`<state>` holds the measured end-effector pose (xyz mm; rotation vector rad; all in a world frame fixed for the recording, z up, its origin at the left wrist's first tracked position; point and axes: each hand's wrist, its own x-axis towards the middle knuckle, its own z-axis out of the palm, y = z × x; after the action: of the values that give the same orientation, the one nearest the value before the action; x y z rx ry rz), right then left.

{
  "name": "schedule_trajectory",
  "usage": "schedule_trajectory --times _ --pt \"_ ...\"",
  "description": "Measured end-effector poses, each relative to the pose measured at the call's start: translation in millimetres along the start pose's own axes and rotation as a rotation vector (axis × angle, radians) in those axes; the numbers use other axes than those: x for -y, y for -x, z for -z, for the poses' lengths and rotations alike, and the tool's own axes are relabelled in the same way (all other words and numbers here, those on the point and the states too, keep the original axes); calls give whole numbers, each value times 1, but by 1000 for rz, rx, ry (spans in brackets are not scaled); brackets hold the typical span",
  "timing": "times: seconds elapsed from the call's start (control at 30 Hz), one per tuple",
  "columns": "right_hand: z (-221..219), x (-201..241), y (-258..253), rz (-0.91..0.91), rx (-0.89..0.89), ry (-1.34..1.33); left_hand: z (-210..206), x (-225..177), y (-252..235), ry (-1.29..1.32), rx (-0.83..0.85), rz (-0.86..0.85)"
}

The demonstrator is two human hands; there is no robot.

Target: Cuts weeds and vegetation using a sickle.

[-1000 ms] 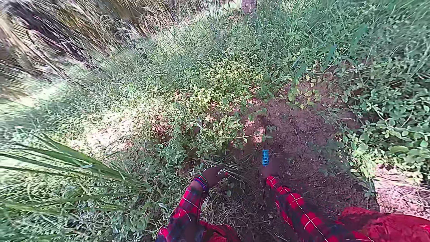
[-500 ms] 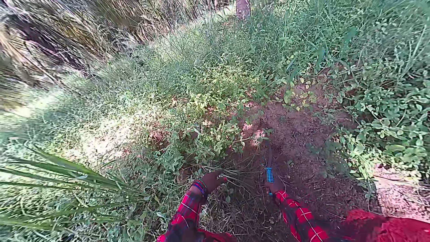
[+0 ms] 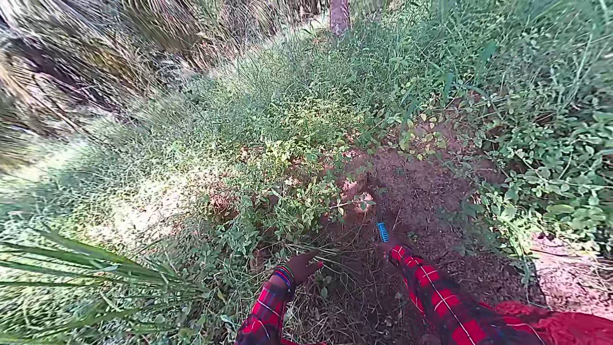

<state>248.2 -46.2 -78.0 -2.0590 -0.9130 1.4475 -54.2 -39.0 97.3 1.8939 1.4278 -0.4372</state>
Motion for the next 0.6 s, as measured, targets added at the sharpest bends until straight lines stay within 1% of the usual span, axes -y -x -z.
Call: schedule_trajectory --times 0.07,0.13,0.2,0.27,0.33,0.4,0.47,0.53,0.6 --pt "-3 -13 3 -15 28 -36 1 -1 0 3 -2 -5" --pt "-19 -37 -3 -71 46 -120 0 -3 0 14 2 6" --pt "-35 -41 3 -108 106 -184 2 -7 2 26 -6 19" --pt "-36 -32 12 -67 44 -106 4 -10 3 34 -16 14" --pt "-30 -22 19 -7 -46 -107 1 -10 3 39 -4 6" --pt "-25 -11 10 39 -186 -196 0 -5 2 33 -10 5" --pt "-11 3 1 45 -304 -311 0 -2 2 16 -11 8" --pt "9 12 -6 28 -356 -493 1 -1 1 5 5 12" --pt "20 15 -14 -6 -348 -666 2 -1 -3 1 2 9"
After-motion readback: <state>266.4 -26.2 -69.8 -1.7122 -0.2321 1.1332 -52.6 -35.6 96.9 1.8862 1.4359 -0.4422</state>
